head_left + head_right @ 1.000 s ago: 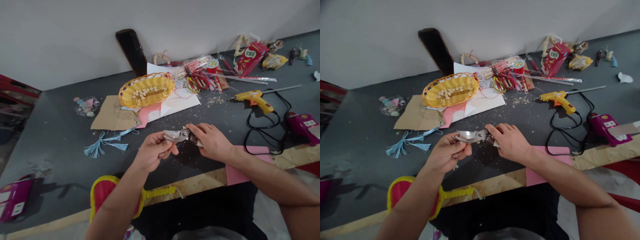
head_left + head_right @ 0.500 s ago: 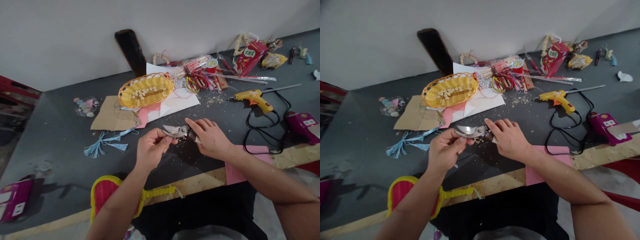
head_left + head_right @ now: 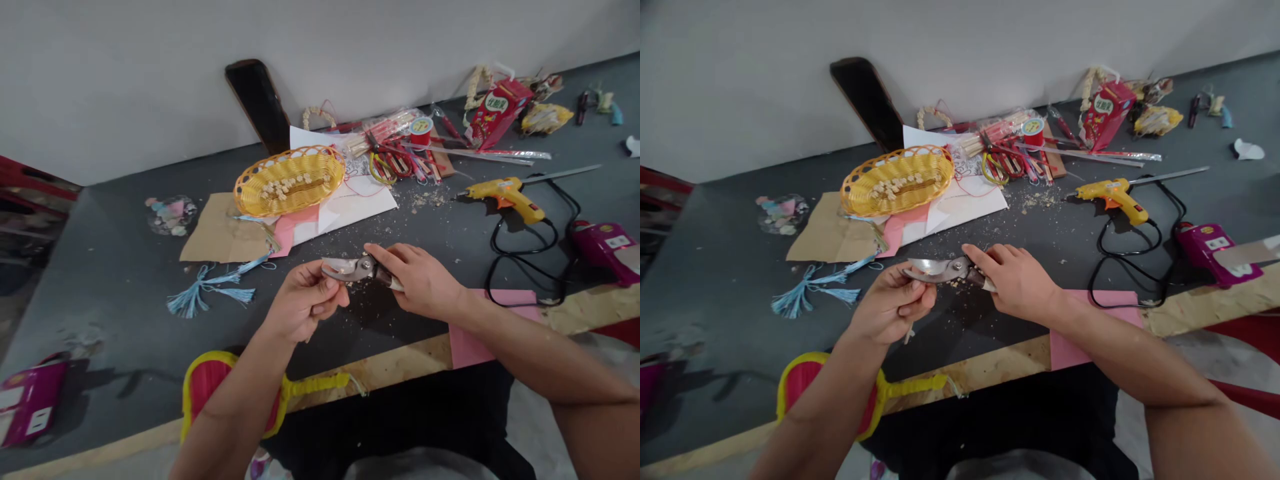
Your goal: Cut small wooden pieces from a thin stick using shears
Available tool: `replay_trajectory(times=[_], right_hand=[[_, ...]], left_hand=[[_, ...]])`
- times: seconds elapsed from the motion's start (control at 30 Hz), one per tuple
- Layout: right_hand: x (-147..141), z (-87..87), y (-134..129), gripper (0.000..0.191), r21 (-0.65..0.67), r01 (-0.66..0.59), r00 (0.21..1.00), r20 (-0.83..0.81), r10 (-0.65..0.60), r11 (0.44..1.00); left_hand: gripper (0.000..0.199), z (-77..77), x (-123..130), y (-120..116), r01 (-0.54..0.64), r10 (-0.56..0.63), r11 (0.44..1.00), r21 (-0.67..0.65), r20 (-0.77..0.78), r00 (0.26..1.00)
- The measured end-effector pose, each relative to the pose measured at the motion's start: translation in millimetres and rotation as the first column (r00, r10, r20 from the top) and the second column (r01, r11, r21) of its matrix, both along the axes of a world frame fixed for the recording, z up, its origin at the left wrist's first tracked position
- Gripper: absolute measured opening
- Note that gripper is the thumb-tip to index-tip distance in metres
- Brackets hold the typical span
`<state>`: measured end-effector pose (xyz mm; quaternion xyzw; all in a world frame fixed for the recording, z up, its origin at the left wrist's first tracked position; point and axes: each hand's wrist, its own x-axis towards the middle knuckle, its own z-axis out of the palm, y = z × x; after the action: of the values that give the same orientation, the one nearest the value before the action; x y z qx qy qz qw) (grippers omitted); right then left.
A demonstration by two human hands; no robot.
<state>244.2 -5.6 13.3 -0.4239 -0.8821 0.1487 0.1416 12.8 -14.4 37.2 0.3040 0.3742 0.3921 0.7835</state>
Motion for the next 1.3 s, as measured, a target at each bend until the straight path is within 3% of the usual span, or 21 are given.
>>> replay_trajectory(times=[0.2, 0.33, 0.5, 0.57, 0.63, 0.73, 0.83, 1.03, 1.3], right_hand=[[1, 0.0, -1, 0.067, 0.007, 0.047, 0.997, 0.065, -0.048, 0.999], [-1, 0.1, 1, 0.063, 0.004, 0.101, 0.991, 0.085, -0.101, 0.995], [-2, 1.2, 3, 0.069, -0.005, 0.121, 0.986, 0.116, -0.12, 0.993], [-2, 2.0, 3, 0.071, -0.025, 0.105, 0.987, 0.128, -0.101, 0.994], [-1, 2.5, 2, 0.074, -0.048, 0.077, 0.991, 0.113, -0.071, 0.996], [1, 2.1, 2, 0.077, -0.062, 0.039, 0.997, 0.071, -0.034, 0.997], [2, 1.4, 2, 0.08, -0.062, 0.008, 0.999, 0.039, -0.006, 0.998], [3, 0.1, 3, 0.084, -0.044, -0.037, 0.999, -0.008, 0.037, 0.998], [4, 0.2, 0, 0.076, -0.037, -0.009, 1.0, 0.006, 0.01, 0.999]], left_hand=[[0.035, -0.6, 6, 2, -0.084, 0.082, 0.996, -0.017, -0.125, 0.989], [0.033, -4.8, 8, 1, -0.168, 0.212, 0.971, 0.171, -0.289, 0.933], [0.016, -7.7, 7, -7, -0.118, 0.354, 0.9, 0.419, -0.547, 0.759], [0.016, -7.0, 7, -8, -0.119, 0.356, 0.894, 0.431, -0.524, 0.774], [0.02, -5.0, 7, -7, -0.146, 0.324, 0.909, 0.39, -0.442, 0.837], [0.027, -0.2, 7, -4, -0.141, 0.209, 0.961, 0.237, -0.291, 0.934], [0.029, 4.0, 5, -1, -0.075, 0.09, 0.992, 0.105, -0.143, 0.986], [0.023, 4.1, 0, -2, 0.038, -0.039, 0.999, 0.013, 0.035, 0.999], [0.027, 3.3, 2, 0, 0.007, -0.008, 1.0, -0.02, -0.034, 0.999]])
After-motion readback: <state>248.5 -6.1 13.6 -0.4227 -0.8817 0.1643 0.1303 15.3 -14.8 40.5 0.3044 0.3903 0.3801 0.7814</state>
